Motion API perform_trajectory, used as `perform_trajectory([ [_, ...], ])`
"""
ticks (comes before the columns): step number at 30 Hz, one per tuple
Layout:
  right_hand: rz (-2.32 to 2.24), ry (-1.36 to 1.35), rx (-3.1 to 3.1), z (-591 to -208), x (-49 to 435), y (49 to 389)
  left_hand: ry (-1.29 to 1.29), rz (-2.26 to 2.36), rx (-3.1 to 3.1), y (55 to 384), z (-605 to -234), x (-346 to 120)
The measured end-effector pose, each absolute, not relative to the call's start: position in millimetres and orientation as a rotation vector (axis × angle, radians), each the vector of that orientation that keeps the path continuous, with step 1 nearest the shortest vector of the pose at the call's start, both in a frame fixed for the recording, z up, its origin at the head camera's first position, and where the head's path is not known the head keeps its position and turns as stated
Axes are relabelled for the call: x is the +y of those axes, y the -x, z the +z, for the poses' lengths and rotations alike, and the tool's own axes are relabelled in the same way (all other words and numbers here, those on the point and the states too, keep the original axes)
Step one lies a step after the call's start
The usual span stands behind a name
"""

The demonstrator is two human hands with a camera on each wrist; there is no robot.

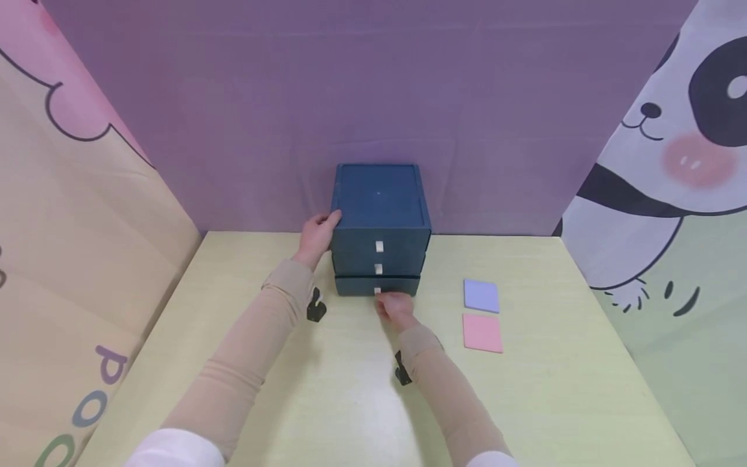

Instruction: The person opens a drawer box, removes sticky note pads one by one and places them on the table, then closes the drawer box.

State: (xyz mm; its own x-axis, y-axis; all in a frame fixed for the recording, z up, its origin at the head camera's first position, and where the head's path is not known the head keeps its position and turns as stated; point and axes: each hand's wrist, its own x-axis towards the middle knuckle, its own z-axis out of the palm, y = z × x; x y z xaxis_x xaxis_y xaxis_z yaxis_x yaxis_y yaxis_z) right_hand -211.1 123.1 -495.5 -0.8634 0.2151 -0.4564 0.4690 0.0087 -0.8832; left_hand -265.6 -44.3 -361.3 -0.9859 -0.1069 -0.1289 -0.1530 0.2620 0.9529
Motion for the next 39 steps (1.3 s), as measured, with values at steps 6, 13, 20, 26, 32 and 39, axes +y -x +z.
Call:
perform_trajectory([
  [6,-1.902,-0.696,2.080,-498.2,129.2,210.3,0.250,1.875,2.473,263.9,-362.1,-44.4],
  [13,-1.835,-0.660,2.118,-491.7,132.2,207.7,0.240,1.888,2.473,265.1,-359.8,-44.2],
  [20,-1.797,-0.627,2.132,-491.7,135.0,204.3,0.244,1.861,2.482,264.8,-361.4,-44.8],
  [26,-1.755,-0.576,2.183,-491.7,136.5,202.6,0.240,1.861,2.484,266.1,-363.0,-44.4],
  [32,-1.694,-0.551,2.215,-490.6,137.2,200.2,0.252,1.865,2.471,265.8,-362.1,-44.7],
  [39,-1.643,-0.460,2.266,-488.0,140.7,198.2,0.255,1.877,2.474,265.5,-361.9,-44.7],
])
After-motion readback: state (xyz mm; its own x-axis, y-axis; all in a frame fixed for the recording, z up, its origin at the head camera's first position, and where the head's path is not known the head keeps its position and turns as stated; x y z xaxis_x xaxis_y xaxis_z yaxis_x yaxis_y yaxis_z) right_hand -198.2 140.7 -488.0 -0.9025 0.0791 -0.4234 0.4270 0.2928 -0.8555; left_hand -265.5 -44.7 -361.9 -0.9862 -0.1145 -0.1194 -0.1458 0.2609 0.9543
